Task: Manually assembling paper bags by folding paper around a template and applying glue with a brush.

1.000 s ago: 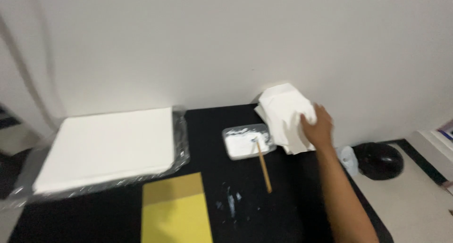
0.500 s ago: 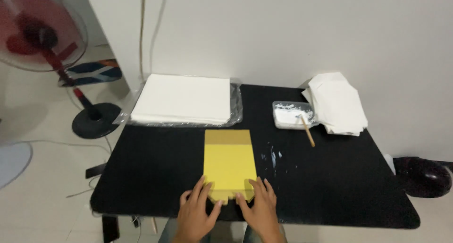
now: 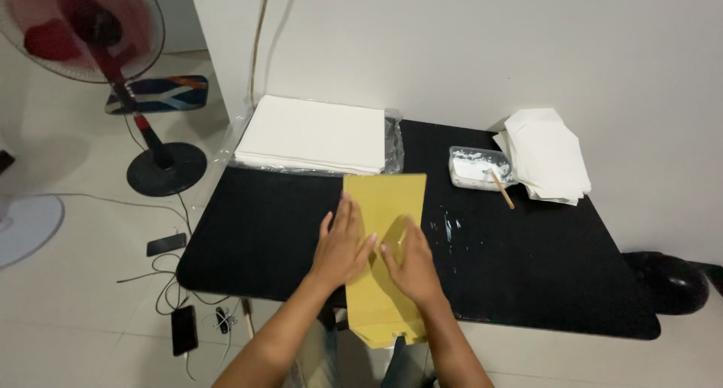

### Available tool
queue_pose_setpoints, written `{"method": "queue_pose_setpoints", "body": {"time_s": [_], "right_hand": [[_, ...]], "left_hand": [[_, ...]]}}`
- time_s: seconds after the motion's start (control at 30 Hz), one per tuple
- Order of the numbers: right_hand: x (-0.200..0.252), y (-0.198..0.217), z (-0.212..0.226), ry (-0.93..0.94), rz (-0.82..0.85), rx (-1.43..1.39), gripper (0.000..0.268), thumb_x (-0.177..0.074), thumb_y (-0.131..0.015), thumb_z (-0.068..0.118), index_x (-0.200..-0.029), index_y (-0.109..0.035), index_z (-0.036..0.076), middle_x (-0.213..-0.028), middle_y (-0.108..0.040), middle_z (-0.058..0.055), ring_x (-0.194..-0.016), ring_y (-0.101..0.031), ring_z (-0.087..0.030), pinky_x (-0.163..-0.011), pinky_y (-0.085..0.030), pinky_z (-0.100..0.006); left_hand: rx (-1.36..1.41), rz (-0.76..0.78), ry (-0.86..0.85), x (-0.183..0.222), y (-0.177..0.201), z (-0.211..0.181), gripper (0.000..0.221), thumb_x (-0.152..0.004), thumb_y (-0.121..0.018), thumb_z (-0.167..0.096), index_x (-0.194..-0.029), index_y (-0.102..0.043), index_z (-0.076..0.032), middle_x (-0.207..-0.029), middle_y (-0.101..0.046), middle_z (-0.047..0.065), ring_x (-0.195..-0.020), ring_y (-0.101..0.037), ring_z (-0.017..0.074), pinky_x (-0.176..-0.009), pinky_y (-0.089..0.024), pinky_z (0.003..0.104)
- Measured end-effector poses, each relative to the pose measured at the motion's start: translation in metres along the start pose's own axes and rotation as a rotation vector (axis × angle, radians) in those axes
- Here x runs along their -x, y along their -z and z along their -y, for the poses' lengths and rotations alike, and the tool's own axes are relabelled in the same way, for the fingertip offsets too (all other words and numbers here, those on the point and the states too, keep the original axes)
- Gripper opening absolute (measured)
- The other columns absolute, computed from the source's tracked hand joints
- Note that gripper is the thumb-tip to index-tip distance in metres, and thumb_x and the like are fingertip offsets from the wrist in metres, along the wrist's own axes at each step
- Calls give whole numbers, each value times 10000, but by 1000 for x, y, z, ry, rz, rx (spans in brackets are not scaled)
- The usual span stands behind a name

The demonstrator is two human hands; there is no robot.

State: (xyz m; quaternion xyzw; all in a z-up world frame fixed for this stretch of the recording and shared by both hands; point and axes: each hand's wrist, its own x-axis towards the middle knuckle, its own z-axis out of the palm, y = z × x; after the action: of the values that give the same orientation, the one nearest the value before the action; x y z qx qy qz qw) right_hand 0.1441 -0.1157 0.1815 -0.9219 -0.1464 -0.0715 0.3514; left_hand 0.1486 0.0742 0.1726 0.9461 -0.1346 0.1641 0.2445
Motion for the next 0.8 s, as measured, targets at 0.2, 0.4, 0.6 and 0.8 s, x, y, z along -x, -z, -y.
{"method": "queue_pose_setpoints", "body": {"time_s": [0.2, 0.4, 0.6, 0.8], "right_hand": [[46, -12, 17, -129, 175, 121, 733, -990, -510, 531, -1577, -356, 119, -1637, -372, -119, -1548, -208, -410, -1221, -208, -548], [37, -21, 17, -175, 273, 153, 867, -988, -494, 642, -1607, -245, 89, -1698, -185, -159, -1584, -68, -379, -1262, -83, -505], [39, -42, 0, -70, 124, 207, 845, -1006, -465, 638, -1576, -317, 32, -1660, -292, -174, -1549, -192, -388, -1239, -137, -521], [25, -43, 17, -198, 182, 217, 863, -992, -442, 675, -1585, -283, 68, -1710, -180, -100, -1587, -76, -316, -1272, -45, -465]], "left_hand": [[-133, 482, 111, -14, -27, 29, 830, -1045, -188, -612, -1642, -107, -42, -1732, -51, 140, -1592, -30, 341, -1257, -43, 553], [-227, 606, 157, -55, -21, 33, 834, -1041, -170, -625, -1658, -29, -82, -1746, 18, 89, -1605, 29, 304, -1279, -6, 536], [-240, 381, 22, -101, -42, 70, 798, -1010, -312, -660, -1415, -547, -13, -1532, -494, 131, -1530, -286, 347, -1201, -184, 592], [-269, -29, -15, -175, -75, 140, 372, -999, -549, -361, -1224, -681, -96, -1364, -630, 143, -1265, -568, 341, -1003, -438, 536]]}}
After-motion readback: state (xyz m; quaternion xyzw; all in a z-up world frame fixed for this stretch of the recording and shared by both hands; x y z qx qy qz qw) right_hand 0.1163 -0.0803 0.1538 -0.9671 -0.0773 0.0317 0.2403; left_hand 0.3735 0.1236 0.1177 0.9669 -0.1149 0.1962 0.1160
